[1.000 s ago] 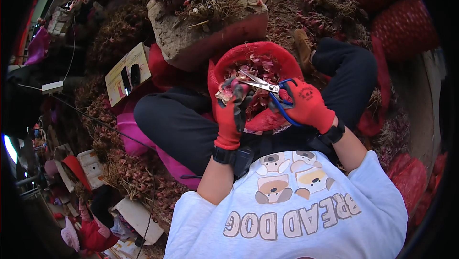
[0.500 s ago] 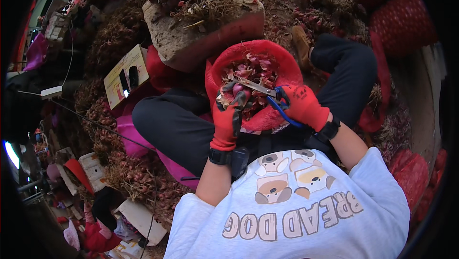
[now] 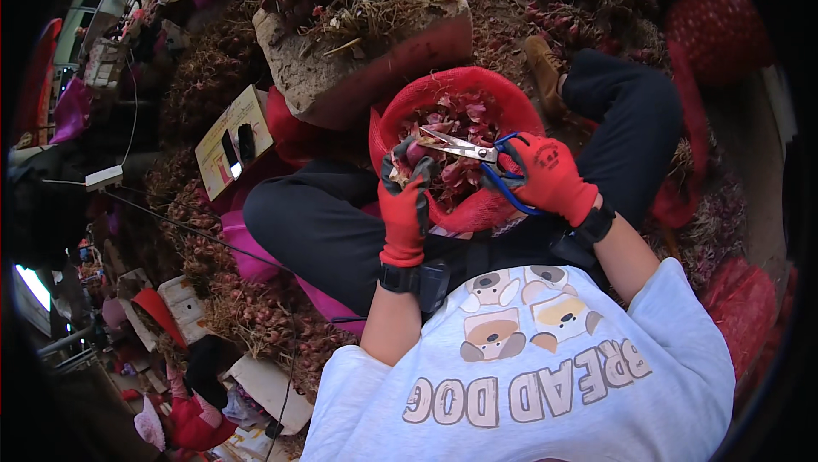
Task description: The recorder uses scissors to trim the roots and stalks off red onions, then places the cleaned onions into a red mesh bag.
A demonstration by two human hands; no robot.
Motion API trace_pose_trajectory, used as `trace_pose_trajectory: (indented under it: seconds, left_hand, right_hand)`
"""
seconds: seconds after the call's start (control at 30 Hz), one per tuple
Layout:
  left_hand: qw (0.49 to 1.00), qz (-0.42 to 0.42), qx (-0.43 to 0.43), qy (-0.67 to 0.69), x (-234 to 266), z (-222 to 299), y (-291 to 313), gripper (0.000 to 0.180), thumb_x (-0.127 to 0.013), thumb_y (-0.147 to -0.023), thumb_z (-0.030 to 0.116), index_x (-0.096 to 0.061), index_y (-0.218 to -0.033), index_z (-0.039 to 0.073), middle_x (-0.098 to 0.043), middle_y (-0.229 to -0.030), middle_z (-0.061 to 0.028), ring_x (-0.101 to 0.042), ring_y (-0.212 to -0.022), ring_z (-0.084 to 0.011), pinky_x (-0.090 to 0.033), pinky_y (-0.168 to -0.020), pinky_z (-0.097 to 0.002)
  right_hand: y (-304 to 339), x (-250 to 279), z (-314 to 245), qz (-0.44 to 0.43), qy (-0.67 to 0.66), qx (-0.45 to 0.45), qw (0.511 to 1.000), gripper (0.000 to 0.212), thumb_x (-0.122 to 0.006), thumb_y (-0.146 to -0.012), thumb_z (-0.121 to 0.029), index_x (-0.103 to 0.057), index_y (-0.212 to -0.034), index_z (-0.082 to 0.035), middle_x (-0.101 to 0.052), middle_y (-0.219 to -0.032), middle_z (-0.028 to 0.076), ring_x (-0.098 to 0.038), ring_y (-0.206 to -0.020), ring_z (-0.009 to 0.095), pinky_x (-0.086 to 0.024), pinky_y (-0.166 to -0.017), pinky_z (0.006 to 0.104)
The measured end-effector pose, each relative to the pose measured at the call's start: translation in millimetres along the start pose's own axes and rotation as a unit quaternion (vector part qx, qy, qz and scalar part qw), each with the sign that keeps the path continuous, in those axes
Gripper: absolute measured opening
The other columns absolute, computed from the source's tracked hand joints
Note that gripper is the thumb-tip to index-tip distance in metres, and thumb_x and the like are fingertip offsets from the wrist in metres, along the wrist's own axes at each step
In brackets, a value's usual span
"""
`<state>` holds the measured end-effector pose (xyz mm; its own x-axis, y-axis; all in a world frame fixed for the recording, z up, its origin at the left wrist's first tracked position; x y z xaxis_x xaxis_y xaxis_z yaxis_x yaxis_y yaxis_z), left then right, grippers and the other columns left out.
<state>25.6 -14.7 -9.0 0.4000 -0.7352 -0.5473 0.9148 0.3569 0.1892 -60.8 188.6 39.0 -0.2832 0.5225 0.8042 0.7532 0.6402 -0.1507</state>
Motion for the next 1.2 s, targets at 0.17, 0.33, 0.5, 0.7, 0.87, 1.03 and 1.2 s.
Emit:
trace_pose_trajectory:
  seconds: [0.17,0.33,0.5,0.7,0.87,1.03,1.2]
  left_hand:
    - [0.999,0.005,0.033,-0.023,6.5,-2.8,1.2,0.047,-0.046,-0.083,-0.015,-0.045,-0.127,0.001,-0.053,-0.122,-0.0085,-0.060,-0.101,-0.0154,-0.048,-0.087,-0.0247]
    - [0.998,-0.009,0.000,-0.061,7.1,3.2,3.1,0.043,-0.049,-0.082,-0.014,-0.049,-0.123,0.001,-0.054,-0.117,-0.0063,-0.058,-0.096,-0.0122,-0.046,-0.086,-0.0235]
    - [0.985,0.013,-0.098,-0.139,-9.3,12.1,2.5,0.043,-0.052,-0.083,-0.011,-0.047,-0.124,0.000,-0.054,-0.115,-0.0073,-0.055,-0.103,-0.0137,-0.047,-0.090,-0.0263]
    - [0.974,0.015,-0.126,-0.186,-6.7,7.6,0.4,0.039,-0.053,-0.086,-0.008,-0.047,-0.124,0.002,-0.054,-0.116,-0.0068,-0.055,-0.103,-0.0139,-0.049,-0.088,-0.0284]
    - [0.998,0.023,0.037,0.045,-9.1,7.2,0.0,0.034,-0.055,-0.091,0.010,-0.048,-0.125,0.007,-0.058,-0.109,-0.0051,-0.058,-0.095,-0.0159,-0.052,-0.078,-0.0273]
    - [0.963,-0.001,0.155,0.219,-11.7,5.4,2.2,0.032,-0.052,-0.094,0.025,-0.050,-0.123,0.010,-0.060,-0.105,-0.0047,-0.057,-0.087,-0.0161,-0.052,-0.071,-0.0258]
    - [0.955,-0.019,0.161,0.250,-4.3,0.8,1.4,0.032,-0.049,-0.096,0.026,-0.052,-0.124,0.010,-0.063,-0.105,-0.0032,-0.059,-0.086,-0.0146,-0.052,-0.072,-0.0270]
  right_hand:
    - [5.9,-9.4,12.0,-0.048,0.033,-0.008,0.998,0.042,-0.073,-0.068,-0.039,-0.059,-0.096,-0.012,-0.060,-0.080,0.008,-0.061,-0.075,0.029,-0.047,-0.068,0.0400]
    - [9.0,-13.9,18.7,-0.078,0.016,-0.031,0.996,0.039,-0.072,-0.069,-0.040,-0.060,-0.094,-0.012,-0.062,-0.076,0.008,-0.062,-0.074,0.029,-0.048,-0.065,0.0393]
    - [-0.5,2.4,-1.6,-0.054,-0.057,-0.070,0.994,0.029,-0.071,-0.075,-0.032,-0.062,-0.093,-0.011,-0.063,-0.083,0.013,-0.062,-0.077,0.032,-0.048,-0.065,0.0371]
    - [5.2,-17.5,6.6,-0.035,-0.006,-0.015,0.999,0.038,-0.069,-0.074,-0.044,-0.062,-0.090,-0.011,-0.064,-0.080,0.009,-0.063,-0.075,0.029,-0.048,-0.062,0.0383]
    - [2.5,-11.7,7.4,-0.113,-0.053,-0.116,0.985,0.034,-0.070,-0.075,-0.039,-0.063,-0.093,-0.011,-0.063,-0.083,0.011,-0.062,-0.077,0.030,-0.048,-0.066,0.0380]
    - [-2.6,2.2,-3.9,-0.045,-0.104,-0.080,0.990,0.036,-0.071,-0.074,-0.040,-0.064,-0.094,-0.011,-0.064,-0.084,0.011,-0.062,-0.077,0.030,-0.048,-0.067,0.0376]
    - [1.5,2.3,-3.2,-0.038,-0.047,-0.039,0.997,0.035,-0.071,-0.074,-0.038,-0.063,-0.092,-0.009,-0.064,-0.087,0.010,-0.062,-0.080,0.030,-0.048,-0.069,0.0369]
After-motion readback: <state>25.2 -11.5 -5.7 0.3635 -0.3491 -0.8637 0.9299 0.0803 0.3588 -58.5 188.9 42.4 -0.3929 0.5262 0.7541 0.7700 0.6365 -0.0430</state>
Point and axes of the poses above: each hand's wrist, its own y-axis away from the middle knuckle, its own x-axis out of the back of the hand, z = x × y, the point moved 4 cm from there along -y, towards the middle knuckle
